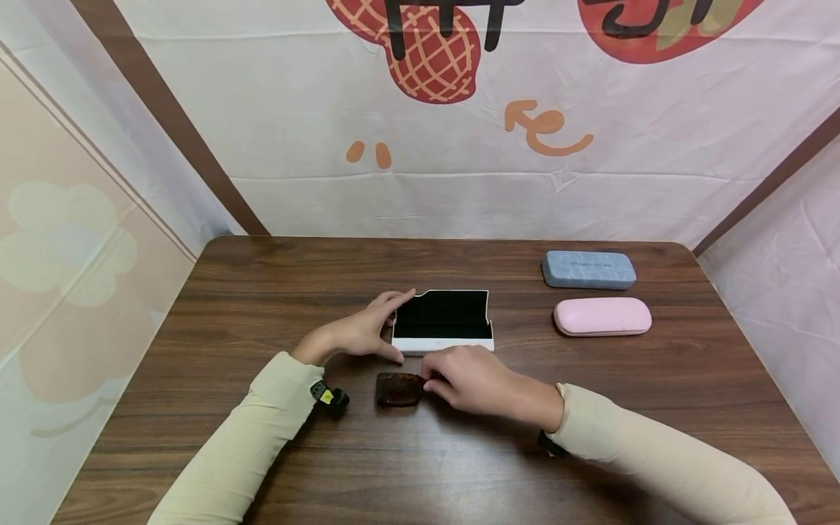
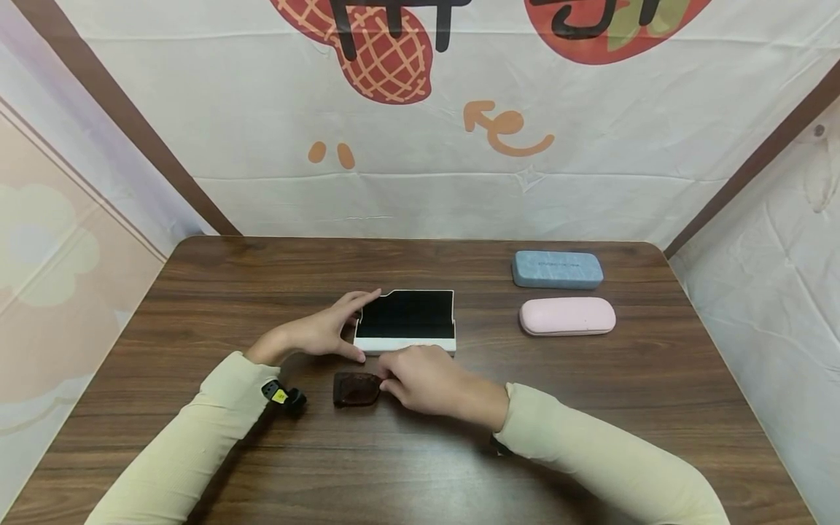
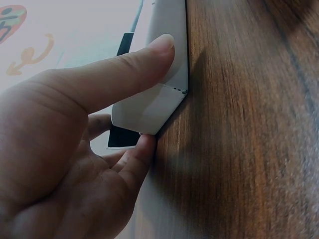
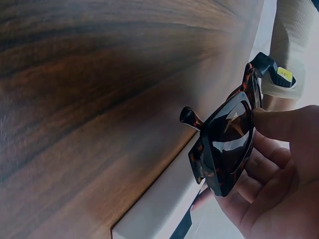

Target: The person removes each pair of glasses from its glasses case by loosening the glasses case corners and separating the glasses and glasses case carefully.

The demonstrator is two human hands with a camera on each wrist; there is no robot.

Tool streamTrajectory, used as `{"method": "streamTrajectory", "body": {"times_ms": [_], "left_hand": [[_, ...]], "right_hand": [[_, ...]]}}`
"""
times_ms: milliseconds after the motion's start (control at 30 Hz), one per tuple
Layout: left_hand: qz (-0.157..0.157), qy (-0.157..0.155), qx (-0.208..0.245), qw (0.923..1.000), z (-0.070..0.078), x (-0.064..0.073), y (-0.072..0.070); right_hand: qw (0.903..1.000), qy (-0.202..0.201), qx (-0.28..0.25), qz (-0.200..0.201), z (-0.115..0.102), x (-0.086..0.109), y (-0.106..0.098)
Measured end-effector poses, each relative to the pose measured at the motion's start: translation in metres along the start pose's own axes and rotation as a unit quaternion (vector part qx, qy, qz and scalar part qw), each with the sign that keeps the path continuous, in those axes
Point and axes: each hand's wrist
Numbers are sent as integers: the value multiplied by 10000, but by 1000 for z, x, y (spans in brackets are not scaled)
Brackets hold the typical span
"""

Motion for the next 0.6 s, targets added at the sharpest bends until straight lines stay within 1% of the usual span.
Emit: {"method": "streamTrajectory", "body": {"times_ms": [333,600], "left_hand": [[-96,-80,70,9999,0,0,-2],[-49,-21,56,10000,0,0,-1]], "right_hand": [[9999,-136,76,-31,-4,-7,10],[9999,-45,87,-133,-6,-11,14]]}}
Point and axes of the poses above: each hand's wrist, its own x-axis away from the middle knuckle, its own y-axis out of the palm, z = x × y, and after that the axes turned 9 degrees about -z, right-handed
